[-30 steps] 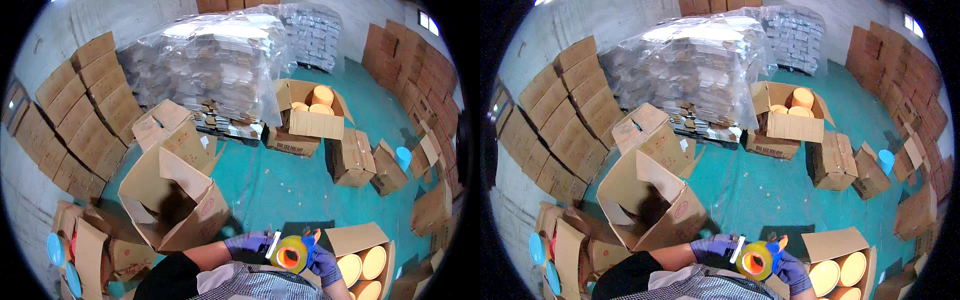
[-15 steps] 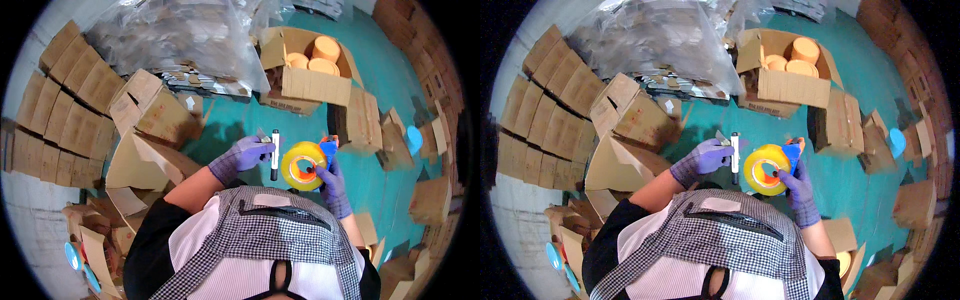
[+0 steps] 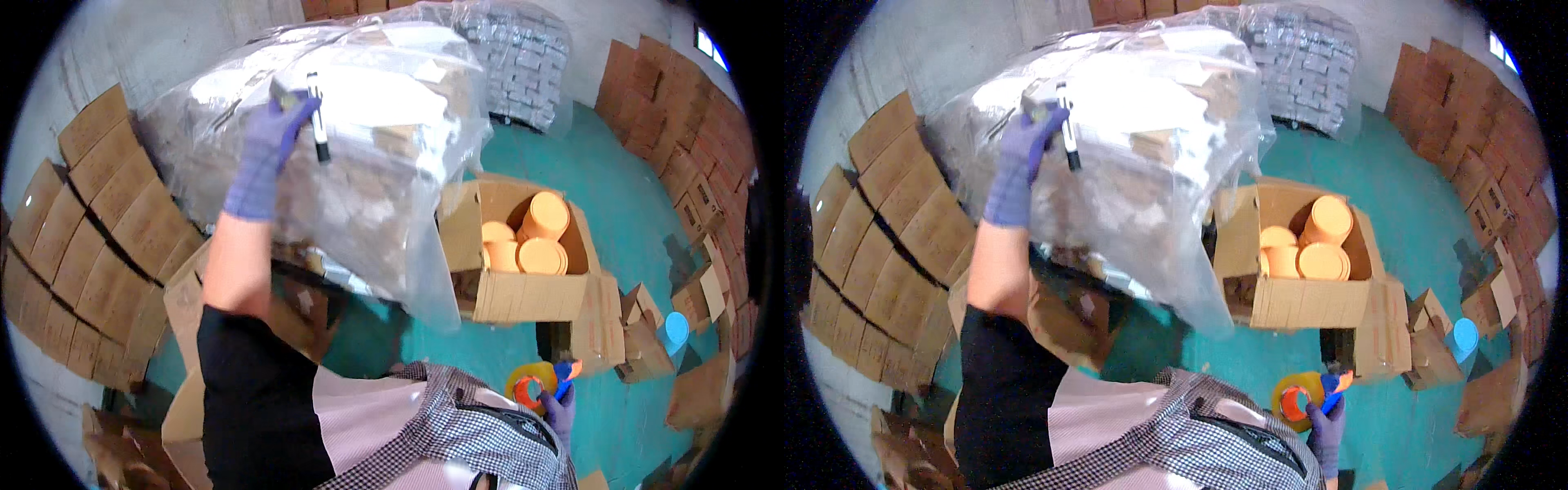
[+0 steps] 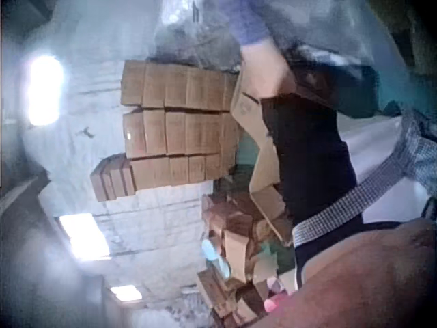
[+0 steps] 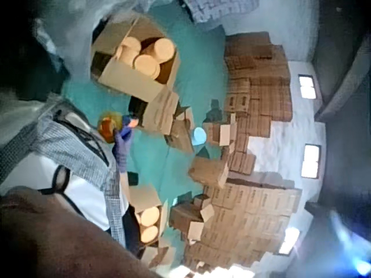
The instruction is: The person packs yellow cylindrical containers into a cardboard box, seals it with tape, and writes on it with a marker. They then move to another box, pack it with similar containers, and seal it. The person also handles a plastic bag and other items in the room.
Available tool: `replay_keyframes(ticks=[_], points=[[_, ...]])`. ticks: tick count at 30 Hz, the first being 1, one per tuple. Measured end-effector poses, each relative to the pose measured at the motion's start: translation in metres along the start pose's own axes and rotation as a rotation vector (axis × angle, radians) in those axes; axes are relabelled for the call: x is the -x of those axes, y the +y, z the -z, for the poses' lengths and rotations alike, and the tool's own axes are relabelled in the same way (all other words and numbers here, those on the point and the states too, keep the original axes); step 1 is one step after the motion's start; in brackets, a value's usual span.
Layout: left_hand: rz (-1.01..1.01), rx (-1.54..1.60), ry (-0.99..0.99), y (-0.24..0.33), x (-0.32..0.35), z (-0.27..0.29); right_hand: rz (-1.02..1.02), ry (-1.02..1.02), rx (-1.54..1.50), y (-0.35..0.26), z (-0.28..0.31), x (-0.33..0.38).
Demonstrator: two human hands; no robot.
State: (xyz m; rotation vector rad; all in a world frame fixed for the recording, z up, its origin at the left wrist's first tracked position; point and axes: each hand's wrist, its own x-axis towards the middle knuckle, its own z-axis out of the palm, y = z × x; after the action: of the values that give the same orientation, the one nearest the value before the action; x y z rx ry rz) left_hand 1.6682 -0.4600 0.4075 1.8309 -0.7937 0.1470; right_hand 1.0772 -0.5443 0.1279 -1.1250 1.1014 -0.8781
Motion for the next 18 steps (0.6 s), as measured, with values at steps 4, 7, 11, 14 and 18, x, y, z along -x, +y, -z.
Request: replay_keyframes(ticks=[4, 7, 11, 14, 18], points=[[-0.23, -0.313, -0.109, -0.01, -0.215, 0.012, 0.034, 0.043, 0.013, -0.024, -0.06, -0.022], [-0.021, -0.516, -0.26, 0.0, -0.269, -0.034, 0.024, 0.098, 0.01, -0.019, -0.079, -0.033], [0.091, -0.72, -0.425, -0.045, -0.338, -0.078, -0.016, 0.165, 0.067, 0.009, -0.083, -0.046], [0.07, -0.836, -0.411, -0.053, -0.349, -0.086, -0.035, 0.21, 0.142, 0.017, -0.082, -0.057], [0.064, -0.777, -0.357, -0.032, -0.336, -0.068, -0.048, 0.205, 0.071, 0.031, -0.072, -0.076]])
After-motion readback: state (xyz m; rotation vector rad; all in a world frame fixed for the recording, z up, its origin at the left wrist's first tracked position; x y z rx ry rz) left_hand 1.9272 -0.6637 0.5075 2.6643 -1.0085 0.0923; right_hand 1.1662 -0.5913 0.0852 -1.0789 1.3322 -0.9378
